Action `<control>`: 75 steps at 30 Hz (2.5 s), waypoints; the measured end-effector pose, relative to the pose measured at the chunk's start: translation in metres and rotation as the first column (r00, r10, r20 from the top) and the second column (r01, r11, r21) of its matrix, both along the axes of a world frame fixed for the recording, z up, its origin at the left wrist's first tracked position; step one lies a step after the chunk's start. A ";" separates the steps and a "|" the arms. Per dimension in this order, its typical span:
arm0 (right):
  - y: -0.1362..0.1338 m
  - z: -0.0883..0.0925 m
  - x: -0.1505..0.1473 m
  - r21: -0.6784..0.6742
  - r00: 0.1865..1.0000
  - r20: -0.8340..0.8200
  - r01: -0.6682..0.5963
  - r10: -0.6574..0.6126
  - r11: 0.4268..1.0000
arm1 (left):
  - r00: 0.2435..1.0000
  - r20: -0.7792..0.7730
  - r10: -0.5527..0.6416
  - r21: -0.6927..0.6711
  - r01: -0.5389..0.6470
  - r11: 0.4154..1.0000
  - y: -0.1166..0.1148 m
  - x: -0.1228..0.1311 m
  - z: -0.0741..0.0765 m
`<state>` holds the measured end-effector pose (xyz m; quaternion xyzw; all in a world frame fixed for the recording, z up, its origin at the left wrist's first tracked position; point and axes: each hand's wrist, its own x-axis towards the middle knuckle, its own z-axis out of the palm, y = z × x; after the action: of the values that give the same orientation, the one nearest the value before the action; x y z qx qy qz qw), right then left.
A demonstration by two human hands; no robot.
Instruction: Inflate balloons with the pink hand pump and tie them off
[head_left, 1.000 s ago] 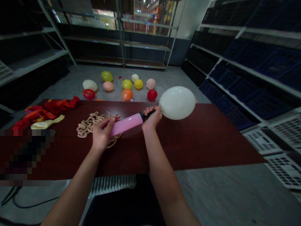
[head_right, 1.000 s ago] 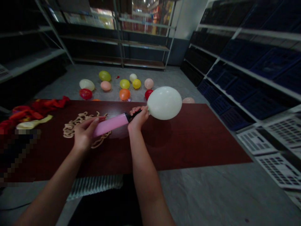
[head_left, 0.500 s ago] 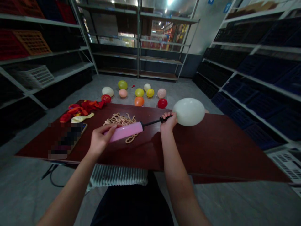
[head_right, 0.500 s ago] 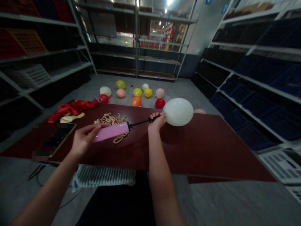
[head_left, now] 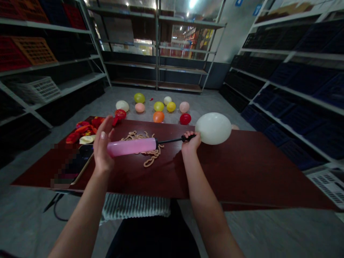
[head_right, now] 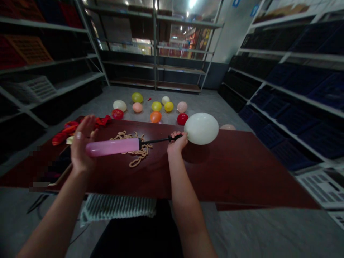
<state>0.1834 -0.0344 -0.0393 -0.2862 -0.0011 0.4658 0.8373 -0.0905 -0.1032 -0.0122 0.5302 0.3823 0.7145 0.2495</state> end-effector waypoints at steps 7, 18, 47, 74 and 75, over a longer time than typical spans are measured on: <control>-0.002 0.002 -0.006 0.036 1.000 -0.027 0.017 -0.016 0.999 | 0.998 -0.048 -0.038 0.038 0.040 0.998 0.022 0.047 -0.008; -0.004 0.007 -0.006 0.072 0.995 0.085 0.052 -0.058 0.996 | 0.966 -0.016 -0.257 -0.245 0.246 0.938 0.021 0.098 -0.046; -0.002 0.003 -0.005 0.018 0.995 0.097 -0.041 0.039 0.999 | 0.886 -0.446 -0.125 -0.389 -0.066 0.919 -0.036 -0.039 0.000; -0.004 0.004 -0.011 0.008 0.996 0.085 -0.020 0.019 1.000 | 0.966 -0.105 -0.237 -0.112 0.225 0.968 0.022 0.084 -0.025; -0.004 0.003 -0.010 0.008 0.995 0.100 -0.020 0.019 1.000 | 0.954 -0.098 -0.284 -0.146 0.268 0.952 0.022 0.083 -0.025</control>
<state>0.1730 -0.0384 -0.0360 -0.3054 -0.0479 0.4591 0.8328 -0.0070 -0.0816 -0.0375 0.6022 0.3645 0.6133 0.3584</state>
